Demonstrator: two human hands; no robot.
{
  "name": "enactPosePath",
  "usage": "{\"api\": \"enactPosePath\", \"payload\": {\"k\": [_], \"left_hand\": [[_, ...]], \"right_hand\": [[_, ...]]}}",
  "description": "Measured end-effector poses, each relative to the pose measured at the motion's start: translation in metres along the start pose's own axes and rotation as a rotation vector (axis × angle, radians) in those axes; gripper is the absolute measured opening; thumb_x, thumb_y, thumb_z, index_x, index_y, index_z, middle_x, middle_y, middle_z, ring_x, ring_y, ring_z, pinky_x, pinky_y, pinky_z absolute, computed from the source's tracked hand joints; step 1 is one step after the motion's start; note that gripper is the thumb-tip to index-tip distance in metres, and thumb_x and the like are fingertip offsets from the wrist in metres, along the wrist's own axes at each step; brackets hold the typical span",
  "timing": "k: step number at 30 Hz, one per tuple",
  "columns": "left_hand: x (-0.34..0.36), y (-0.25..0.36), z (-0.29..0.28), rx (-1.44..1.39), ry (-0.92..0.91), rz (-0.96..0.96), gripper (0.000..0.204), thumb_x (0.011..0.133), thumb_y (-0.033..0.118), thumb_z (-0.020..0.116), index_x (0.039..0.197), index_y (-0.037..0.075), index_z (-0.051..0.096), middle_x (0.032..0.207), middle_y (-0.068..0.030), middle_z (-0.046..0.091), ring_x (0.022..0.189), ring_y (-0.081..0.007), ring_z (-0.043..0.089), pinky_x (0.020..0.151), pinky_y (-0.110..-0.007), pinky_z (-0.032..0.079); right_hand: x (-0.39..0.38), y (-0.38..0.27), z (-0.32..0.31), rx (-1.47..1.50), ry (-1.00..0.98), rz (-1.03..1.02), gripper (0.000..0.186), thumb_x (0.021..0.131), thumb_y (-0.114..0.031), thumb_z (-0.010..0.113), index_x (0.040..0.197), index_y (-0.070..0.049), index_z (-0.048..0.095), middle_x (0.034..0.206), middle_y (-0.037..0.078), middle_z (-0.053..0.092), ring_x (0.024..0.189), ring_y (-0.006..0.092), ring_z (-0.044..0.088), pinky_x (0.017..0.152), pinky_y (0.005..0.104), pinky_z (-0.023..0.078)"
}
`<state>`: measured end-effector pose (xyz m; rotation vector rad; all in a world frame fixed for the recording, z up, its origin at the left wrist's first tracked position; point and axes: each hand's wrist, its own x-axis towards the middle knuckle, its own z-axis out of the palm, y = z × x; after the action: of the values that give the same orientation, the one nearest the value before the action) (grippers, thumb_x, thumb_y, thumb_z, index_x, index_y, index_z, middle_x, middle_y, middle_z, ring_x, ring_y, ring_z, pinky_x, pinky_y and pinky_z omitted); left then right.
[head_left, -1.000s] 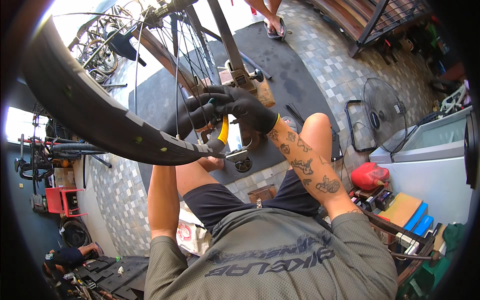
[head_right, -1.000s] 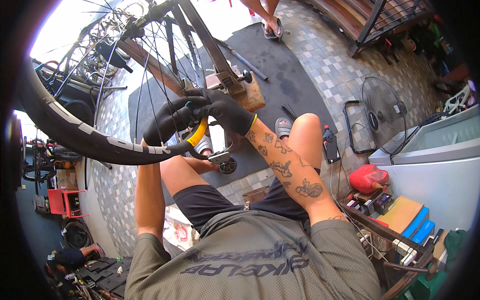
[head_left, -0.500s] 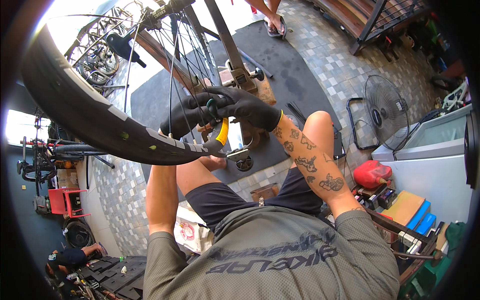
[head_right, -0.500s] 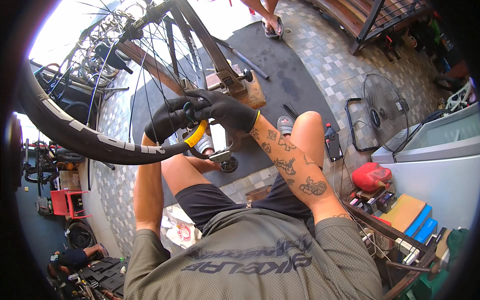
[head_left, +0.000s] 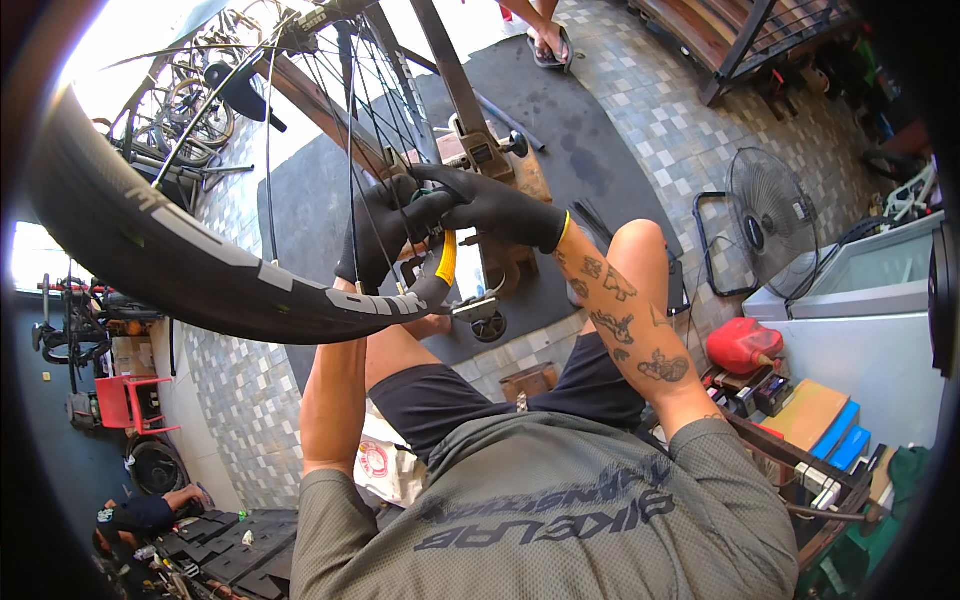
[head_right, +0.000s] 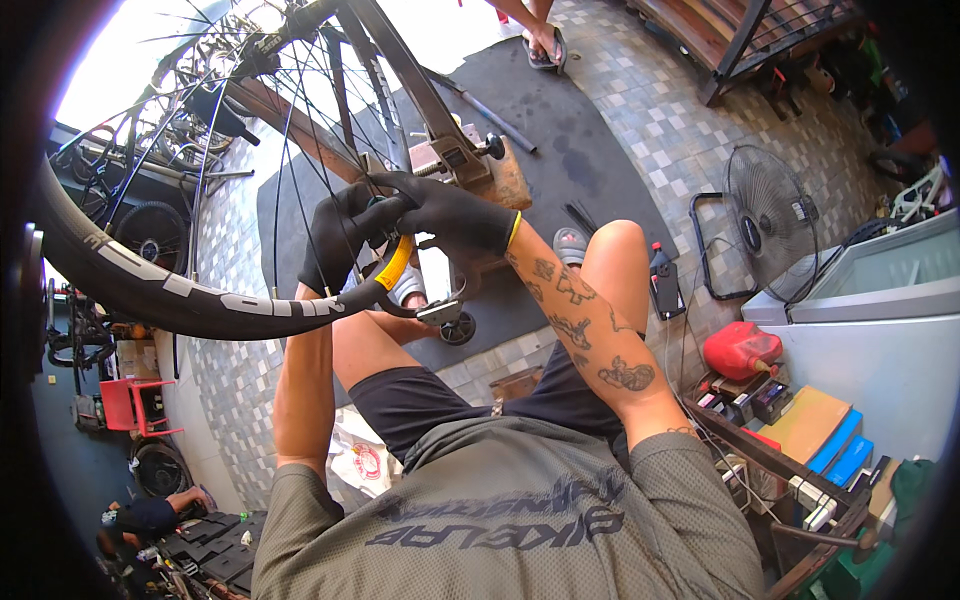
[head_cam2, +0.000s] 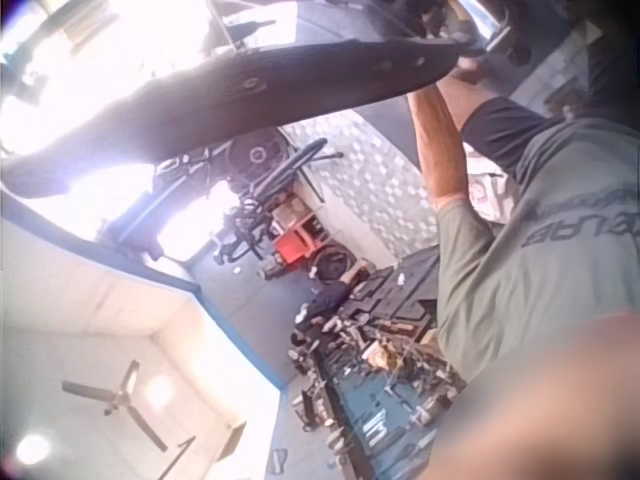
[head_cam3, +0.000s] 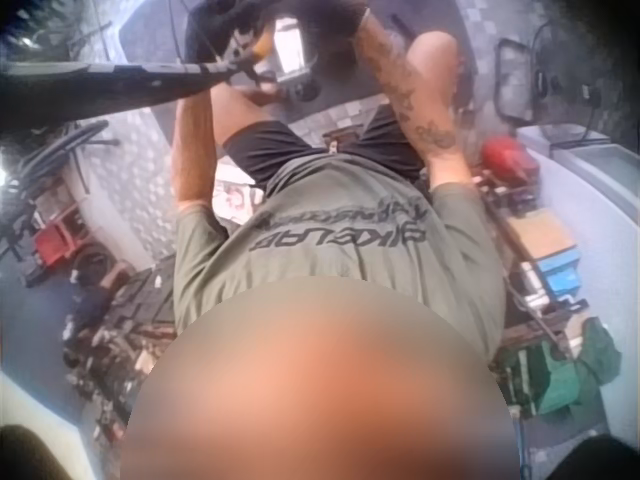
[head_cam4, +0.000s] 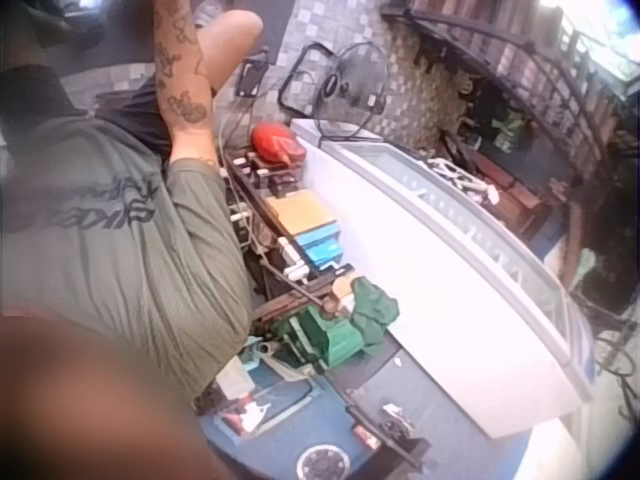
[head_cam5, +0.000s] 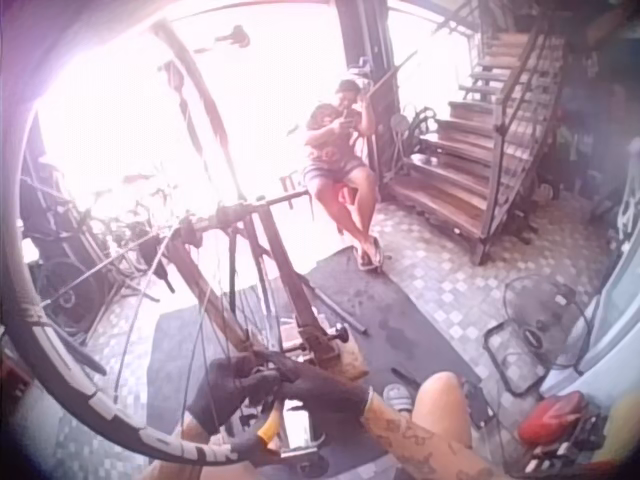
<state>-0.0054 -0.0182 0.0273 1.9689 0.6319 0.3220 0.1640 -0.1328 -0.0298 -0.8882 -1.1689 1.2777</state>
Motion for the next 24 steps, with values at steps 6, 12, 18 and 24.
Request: {"api": "enactPosePath", "payload": {"k": [6, 12, 18, 24], "left_hand": [[0.003, -0.015, -0.011, 0.185, 0.049, 0.096, 0.033, 0.1, 0.028, 0.071, 0.108, -0.003, 0.075, 0.077, -0.0066, 0.07, 0.074, -0.0114, 0.065, 0.068, -0.027, 0.048], [-0.013, -0.005, -0.027, -0.486, 0.202, 0.044, 0.055, 0.109, 0.044, 0.052, 0.141, -0.001, 0.059, 0.119, -0.0153, 0.071, 0.101, -0.0217, 0.068, 0.085, -0.033, 0.051], [-0.033, 0.028, -0.021, -0.393, 0.105, 0.106, 0.071, 0.108, 0.054, 0.049, 0.15, -0.003, 0.048, 0.132, -0.0212, 0.065, 0.121, -0.0303, 0.066, 0.104, -0.042, 0.051], [-0.03, 0.04, -0.02, -0.267, 0.115, 0.072, 0.062, 0.107, 0.039, 0.059, 0.149, -0.006, 0.049, 0.129, -0.0193, 0.066, 0.114, -0.0272, 0.069, 0.101, -0.04, 0.055]], "right_hand": [[-0.009, -0.001, 0.005, -0.189, 0.208, -0.044, 0.051, 0.09, -0.008, 0.072, 0.135, 0.007, 0.055, 0.113, 0.015, 0.073, 0.099, 0.0185, 0.071, 0.092, 0.0318, 0.058], [0.0, 0.007, -0.001, -0.024, 0.437, -0.104, 0.021, 0.093, -0.014, 0.077, 0.104, 0.003, 0.072, 0.097, 0.009, 0.076, 0.093, 0.0137, 0.071, 0.085, 0.0287, 0.056], [-0.01, -0.012, 0.014, -0.01, 0.63, -0.239, 0.02, 0.091, -0.014, 0.079, 0.102, 0.001, 0.073, 0.093, 0.005, 0.075, 0.085, 0.0084, 0.068, 0.08, 0.0261, 0.054], [-0.031, -0.02, 0.032, 0.046, 0.356, -0.093, 0.021, 0.089, -0.011, 0.081, 0.102, 0.002, 0.071, 0.092, 0.008, 0.075, 0.082, 0.0107, 0.07, 0.073, 0.0256, 0.056]]}}
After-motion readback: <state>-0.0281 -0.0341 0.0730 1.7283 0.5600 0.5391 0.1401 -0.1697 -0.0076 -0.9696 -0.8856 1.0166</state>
